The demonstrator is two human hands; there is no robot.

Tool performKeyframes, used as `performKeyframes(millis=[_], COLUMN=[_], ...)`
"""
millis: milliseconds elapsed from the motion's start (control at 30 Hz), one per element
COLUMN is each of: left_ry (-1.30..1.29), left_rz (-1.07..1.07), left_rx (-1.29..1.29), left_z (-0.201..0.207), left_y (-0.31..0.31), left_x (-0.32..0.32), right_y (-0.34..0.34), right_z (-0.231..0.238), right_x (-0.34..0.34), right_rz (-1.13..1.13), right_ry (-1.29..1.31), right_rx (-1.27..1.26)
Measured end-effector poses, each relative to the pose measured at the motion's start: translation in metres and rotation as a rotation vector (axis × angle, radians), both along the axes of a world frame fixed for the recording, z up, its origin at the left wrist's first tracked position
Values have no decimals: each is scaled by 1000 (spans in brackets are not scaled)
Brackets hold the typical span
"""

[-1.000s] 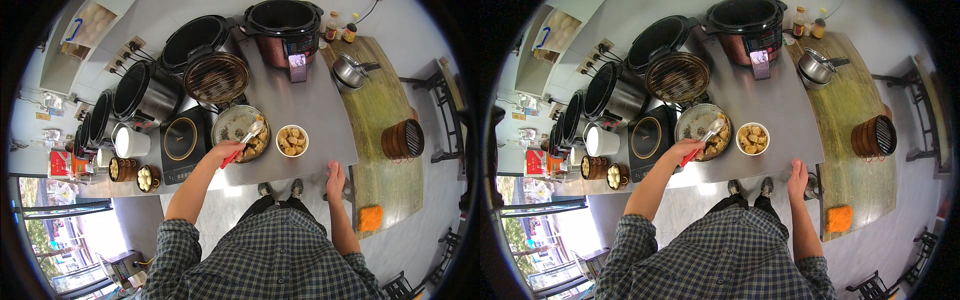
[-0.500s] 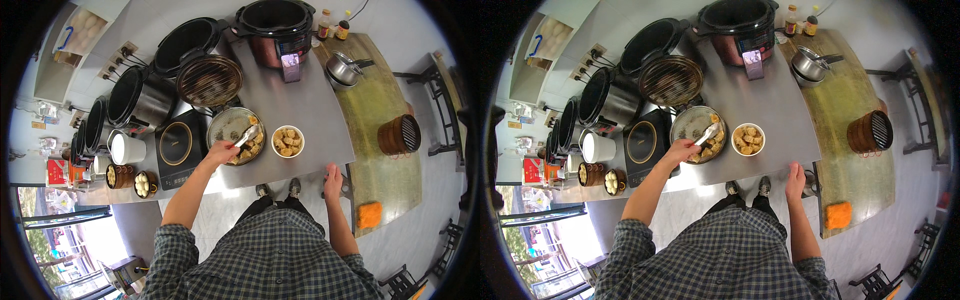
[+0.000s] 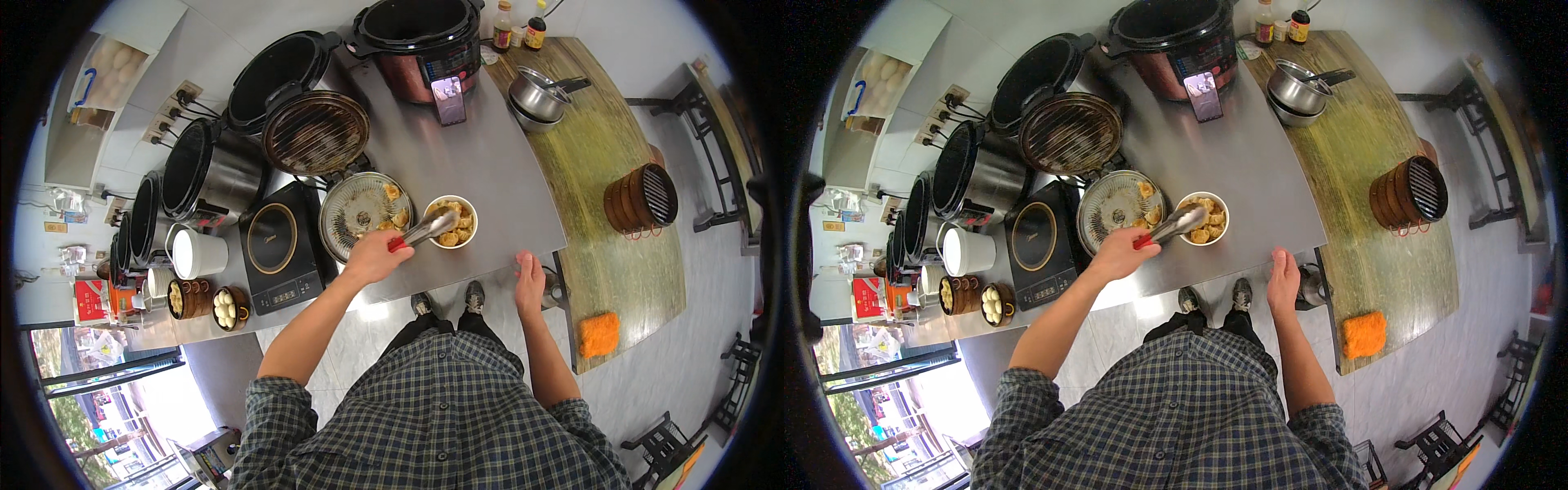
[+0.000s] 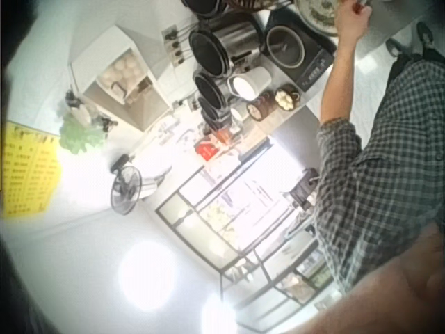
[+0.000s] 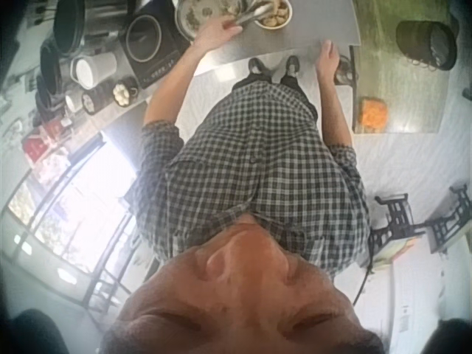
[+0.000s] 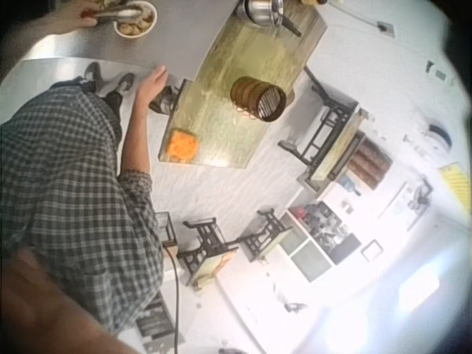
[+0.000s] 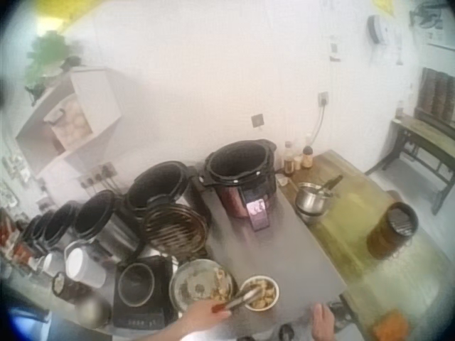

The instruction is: The person uses tongs to transfer cooked dumplings from a metal tray into a paper cup. They then move a bamboo steamer basket and continue transferring dumplings from the tray into the steamer basket.

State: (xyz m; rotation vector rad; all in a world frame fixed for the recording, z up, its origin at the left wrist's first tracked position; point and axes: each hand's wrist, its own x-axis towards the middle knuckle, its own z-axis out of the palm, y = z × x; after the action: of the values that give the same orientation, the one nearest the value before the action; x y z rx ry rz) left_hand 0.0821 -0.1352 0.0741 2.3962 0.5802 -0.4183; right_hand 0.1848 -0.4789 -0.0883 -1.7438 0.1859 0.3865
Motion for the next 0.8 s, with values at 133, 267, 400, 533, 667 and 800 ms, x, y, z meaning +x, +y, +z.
performKeyframes(millis=[133, 267, 400, 533, 667, 800], left_ry=[-66, 12, 113, 99, 0, -70], left_rz=[-4, 110, 195, 216, 193, 219], left_rx=[227, 294, 381, 423, 499, 466], left_z=[13, 23, -3, -47, -62, -41], left_y=[-14, 27, 64, 66, 59, 61], left_x=[-2, -23, -28, -11, -14, -35], right_y=[-6, -18, -22, -22, -22, -23], right_z=[3, 4, 0, -4, -3, -4], right_x=[4, 4, 0, -2, -1, 0], right_rz=[11, -6, -4, -8, 17, -5], right_ry=[-42, -38, -29, 10, -29, -56], right_rx=[-5, -21, -18, -30, -37, -27])
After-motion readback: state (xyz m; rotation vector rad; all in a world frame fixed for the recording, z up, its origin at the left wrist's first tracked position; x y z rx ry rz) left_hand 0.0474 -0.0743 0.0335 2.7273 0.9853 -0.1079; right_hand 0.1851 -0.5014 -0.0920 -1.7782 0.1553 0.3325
